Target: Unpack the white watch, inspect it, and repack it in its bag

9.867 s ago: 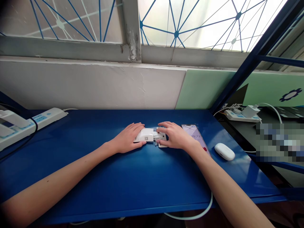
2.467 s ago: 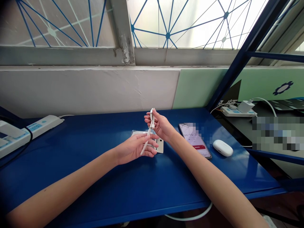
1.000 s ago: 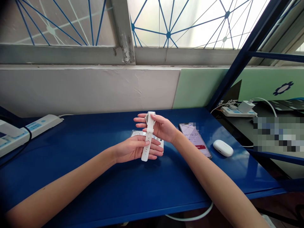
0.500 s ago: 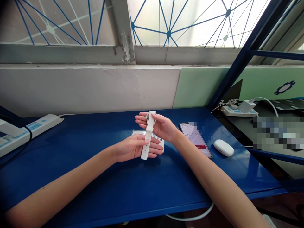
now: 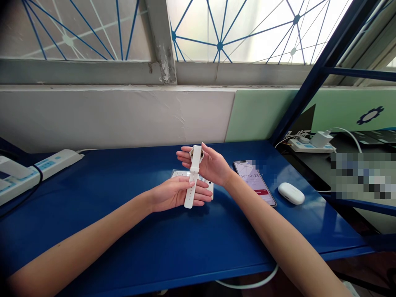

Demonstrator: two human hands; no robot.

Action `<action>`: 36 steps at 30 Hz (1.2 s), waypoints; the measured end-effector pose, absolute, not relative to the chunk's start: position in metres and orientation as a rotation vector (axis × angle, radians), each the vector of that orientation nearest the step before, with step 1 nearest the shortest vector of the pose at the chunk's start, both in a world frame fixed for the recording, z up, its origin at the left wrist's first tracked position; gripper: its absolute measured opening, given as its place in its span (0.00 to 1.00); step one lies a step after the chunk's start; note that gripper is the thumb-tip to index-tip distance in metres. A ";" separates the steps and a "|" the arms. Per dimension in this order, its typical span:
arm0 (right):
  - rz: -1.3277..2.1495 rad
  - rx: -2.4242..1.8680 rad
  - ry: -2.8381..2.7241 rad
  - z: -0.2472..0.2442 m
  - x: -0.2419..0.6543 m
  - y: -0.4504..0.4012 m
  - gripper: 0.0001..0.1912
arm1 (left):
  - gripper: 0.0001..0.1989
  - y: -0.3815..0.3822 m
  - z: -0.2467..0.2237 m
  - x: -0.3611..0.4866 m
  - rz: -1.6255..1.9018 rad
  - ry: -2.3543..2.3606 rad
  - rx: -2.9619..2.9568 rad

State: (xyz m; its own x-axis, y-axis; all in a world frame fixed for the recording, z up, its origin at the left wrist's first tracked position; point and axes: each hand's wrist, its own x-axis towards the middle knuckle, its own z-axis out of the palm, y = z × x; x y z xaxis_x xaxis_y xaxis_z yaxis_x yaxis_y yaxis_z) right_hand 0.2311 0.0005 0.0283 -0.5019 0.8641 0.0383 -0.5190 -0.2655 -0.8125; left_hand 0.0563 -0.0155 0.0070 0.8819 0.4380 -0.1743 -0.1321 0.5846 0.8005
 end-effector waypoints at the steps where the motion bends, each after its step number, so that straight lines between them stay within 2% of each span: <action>1: 1.902 -0.528 -1.001 0.028 0.231 0.001 0.27 | 0.13 -0.016 0.007 0.056 0.342 0.376 0.890; 11: 1.956 -0.502 -1.028 0.024 0.231 0.002 0.28 | 0.13 -0.014 0.005 0.056 0.388 0.433 0.910; 18: 1.900 -0.507 -1.095 0.019 0.231 0.000 0.17 | 0.12 -0.015 0.006 0.057 0.411 0.404 0.889; 36: 1.765 -0.624 -1.057 0.018 0.226 0.002 0.18 | 0.12 -0.015 0.000 0.061 0.479 0.386 0.860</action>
